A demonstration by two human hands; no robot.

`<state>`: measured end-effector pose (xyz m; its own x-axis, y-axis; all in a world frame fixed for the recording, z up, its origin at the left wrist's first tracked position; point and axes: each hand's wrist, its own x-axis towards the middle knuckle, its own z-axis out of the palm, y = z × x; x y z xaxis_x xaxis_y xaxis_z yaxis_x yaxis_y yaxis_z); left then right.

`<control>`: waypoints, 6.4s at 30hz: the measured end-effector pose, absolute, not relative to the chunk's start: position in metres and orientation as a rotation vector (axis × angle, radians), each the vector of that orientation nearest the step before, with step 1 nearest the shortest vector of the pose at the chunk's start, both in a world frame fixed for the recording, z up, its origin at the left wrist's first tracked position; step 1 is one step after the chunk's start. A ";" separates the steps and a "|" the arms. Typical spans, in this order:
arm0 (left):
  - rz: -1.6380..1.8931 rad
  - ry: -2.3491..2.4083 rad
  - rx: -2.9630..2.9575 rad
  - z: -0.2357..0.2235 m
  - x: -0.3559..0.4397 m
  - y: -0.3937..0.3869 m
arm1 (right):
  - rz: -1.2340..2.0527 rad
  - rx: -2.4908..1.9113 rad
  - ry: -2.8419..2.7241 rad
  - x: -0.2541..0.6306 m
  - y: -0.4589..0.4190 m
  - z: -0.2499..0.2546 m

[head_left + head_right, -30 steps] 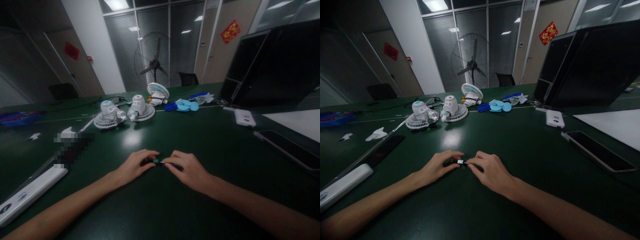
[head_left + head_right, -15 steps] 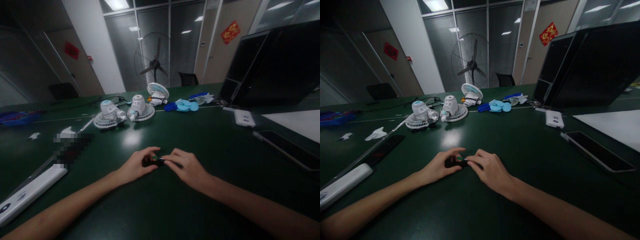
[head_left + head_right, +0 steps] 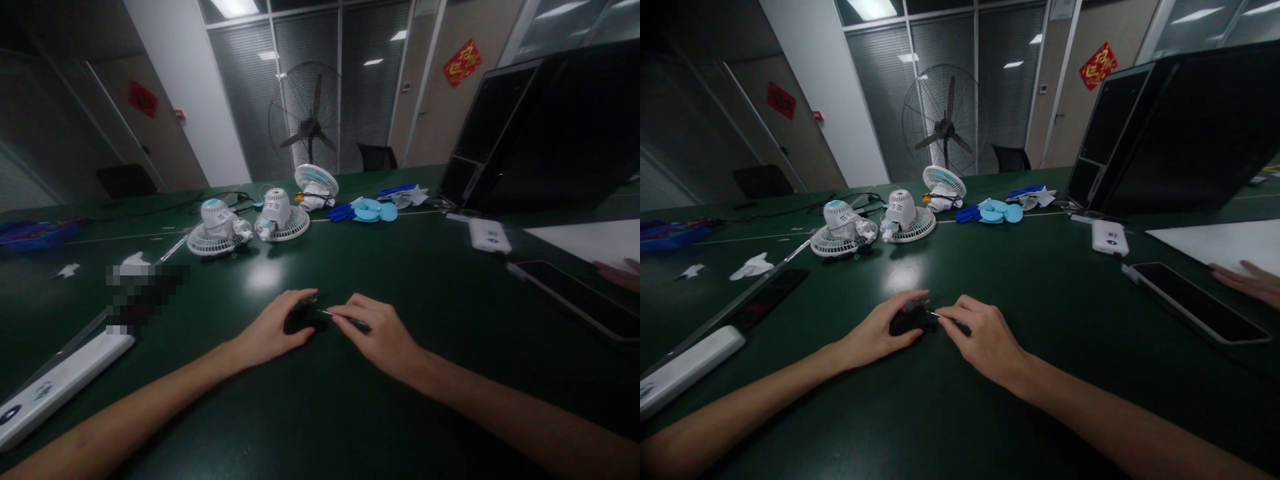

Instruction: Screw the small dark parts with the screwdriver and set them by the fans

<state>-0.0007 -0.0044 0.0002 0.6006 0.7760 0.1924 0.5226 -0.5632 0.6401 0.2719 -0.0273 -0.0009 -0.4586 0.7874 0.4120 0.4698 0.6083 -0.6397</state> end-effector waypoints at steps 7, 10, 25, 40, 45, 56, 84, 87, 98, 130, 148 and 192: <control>0.556 0.871 2.547 0.000 -0.002 -0.002 | 0.545 -0.973 -2.135 0.272 -0.028 0.000; 0.615 1.046 2.579 -0.002 -0.027 0.022 | 0.562 -0.957 -2.140 0.273 -0.029 -0.001; 0.842 2.013 2.270 -0.011 -0.179 0.107 | 0.643 -0.903 -2.140 0.274 -0.029 -0.002; 1.103 2.014 2.067 -0.010 -0.176 0.102 | 0.617 -0.909 -2.171 0.274 -0.028 -0.001; 1.087 1.991 2.014 -0.010 -0.172 0.098 | 0.582 -0.913 -2.182 0.274 -0.028 -0.002; 0.977 2.022 2.001 -0.007 -0.174 0.102 | 0.609 -0.906 -2.185 0.274 -0.029 0.000; 0.529 0.947 2.258 0.011 -0.012 0.005 | 0.559 -0.903 -2.300 0.273 -0.028 -0.002; 0.537 0.910 2.256 0.010 -0.007 0.000 | 0.552 -0.895 -2.303 0.272 -0.029 -0.001; 0.562 0.875 2.261 0.008 -0.007 0.000 | 0.542 -0.881 -2.330 0.272 -0.028 -0.003; 0.556 0.820 2.298 0.009 -0.003 -0.002 | 0.576 -0.908 -2.305 0.271 -0.029 0.001; 0.554 0.789 2.324 0.009 -0.002 -0.002 | 0.612 -0.862 -2.315 0.268 -0.027 0.003; 0.511 0.734 2.373 0.004 0.000 -0.003 | 0.516 -0.771 -2.348 0.266 -0.028 -0.006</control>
<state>-0.0002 -0.0025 0.0038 0.7736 0.6081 0.1785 0.3787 -0.6694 0.6391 0.2655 -0.0280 -0.0062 -0.6464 0.6340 0.4246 0.3978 0.7549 -0.5214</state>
